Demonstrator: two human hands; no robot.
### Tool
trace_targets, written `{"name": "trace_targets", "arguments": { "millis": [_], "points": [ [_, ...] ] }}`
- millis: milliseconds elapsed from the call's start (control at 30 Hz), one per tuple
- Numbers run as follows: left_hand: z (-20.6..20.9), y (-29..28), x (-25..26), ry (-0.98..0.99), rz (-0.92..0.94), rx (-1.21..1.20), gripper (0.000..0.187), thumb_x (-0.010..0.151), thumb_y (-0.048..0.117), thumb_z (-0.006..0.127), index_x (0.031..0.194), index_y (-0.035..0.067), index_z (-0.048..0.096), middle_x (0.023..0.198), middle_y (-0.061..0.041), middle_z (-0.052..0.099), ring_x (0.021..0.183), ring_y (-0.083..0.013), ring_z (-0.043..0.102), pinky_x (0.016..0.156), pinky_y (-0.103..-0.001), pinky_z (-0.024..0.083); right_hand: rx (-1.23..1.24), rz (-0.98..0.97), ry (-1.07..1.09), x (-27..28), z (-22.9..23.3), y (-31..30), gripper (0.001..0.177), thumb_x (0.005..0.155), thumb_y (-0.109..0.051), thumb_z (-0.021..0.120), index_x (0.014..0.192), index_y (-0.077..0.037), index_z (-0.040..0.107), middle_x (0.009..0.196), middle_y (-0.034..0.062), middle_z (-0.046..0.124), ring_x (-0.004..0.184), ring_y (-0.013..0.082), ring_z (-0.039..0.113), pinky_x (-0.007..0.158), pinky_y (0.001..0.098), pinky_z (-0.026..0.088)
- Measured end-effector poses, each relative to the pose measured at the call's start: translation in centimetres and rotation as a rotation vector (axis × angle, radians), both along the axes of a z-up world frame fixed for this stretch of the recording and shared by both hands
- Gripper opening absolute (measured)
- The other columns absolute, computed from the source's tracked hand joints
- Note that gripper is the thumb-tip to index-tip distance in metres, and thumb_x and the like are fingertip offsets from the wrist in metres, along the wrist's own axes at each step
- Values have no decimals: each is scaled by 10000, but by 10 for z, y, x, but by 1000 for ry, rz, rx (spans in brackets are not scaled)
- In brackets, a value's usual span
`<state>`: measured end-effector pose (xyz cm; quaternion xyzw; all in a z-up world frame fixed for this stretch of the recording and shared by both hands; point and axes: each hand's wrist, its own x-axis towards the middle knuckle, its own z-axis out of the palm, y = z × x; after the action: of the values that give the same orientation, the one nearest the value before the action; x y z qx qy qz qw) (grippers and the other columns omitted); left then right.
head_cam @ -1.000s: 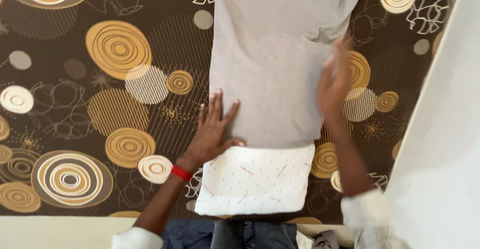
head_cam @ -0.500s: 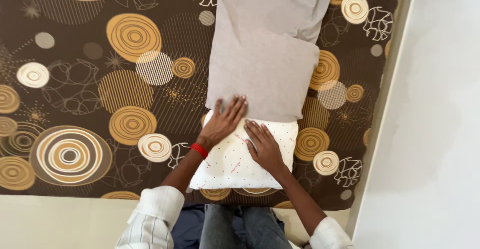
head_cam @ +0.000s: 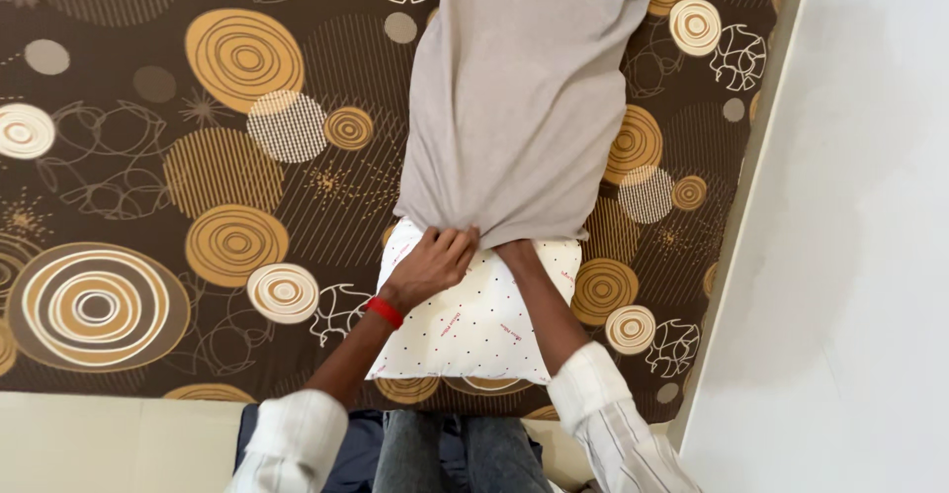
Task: The person places a pillow into a gray pillowcase on a patterned bed. They align the corners, pull the case over the pillow, and smooth the fabric to fit it neatly.
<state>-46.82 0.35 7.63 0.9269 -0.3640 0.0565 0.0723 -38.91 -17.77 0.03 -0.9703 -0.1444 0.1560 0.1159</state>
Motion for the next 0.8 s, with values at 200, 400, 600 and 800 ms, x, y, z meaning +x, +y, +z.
{"name": "trace_targets", "arguments": {
  "millis": [200, 400, 600, 800],
  "points": [
    [-33, 30, 21, 71, 403, 86, 424, 875, 87, 679, 1280, 48, 557, 1174, -136, 566, 1019, -235, 592, 837, -426, 573, 175, -287, -49, 6, -63, -88, 370, 1062, -281, 479, 1279, -15, 618, 1286, 205, 651, 1211, 344, 605, 1089, 474, 437],
    [-49, 12, 25, 380, 794, -390, 486, 806, 17, 655, 1260, -13, 485, 1267, -219, 526, 1091, -381, 622, 816, -466, 608, 328, -560, 0, -42, -89, -159, 345, 1037, -275, 507, 1234, -25, 639, 1227, 198, 664, 1148, 350, 617, 1039, 485, 453],
    [-51, 18, 18, 637, 895, -522, 313, 939, -35, 557, 1239, -17, 469, 1278, -202, 532, 1036, -432, 620, 827, -497, 591, 403, -638, 25, -59, -98, -151, 320, 1011, -270, 535, 1188, -35, 661, 1169, 192, 677, 1086, 356, 628, 990, 496, 469],
    [-51, 32, 23, 501, 825, -461, 321, 893, -27, 544, 1213, -47, 538, 1245, -203, 554, 1108, -412, 613, 820, -487, 580, 483, -589, 22, -125, -66, -126, 295, 986, -265, 563, 1143, -45, 682, 1111, 185, 690, 1024, 361, 639, 941, 507, 484]
  ]
}}
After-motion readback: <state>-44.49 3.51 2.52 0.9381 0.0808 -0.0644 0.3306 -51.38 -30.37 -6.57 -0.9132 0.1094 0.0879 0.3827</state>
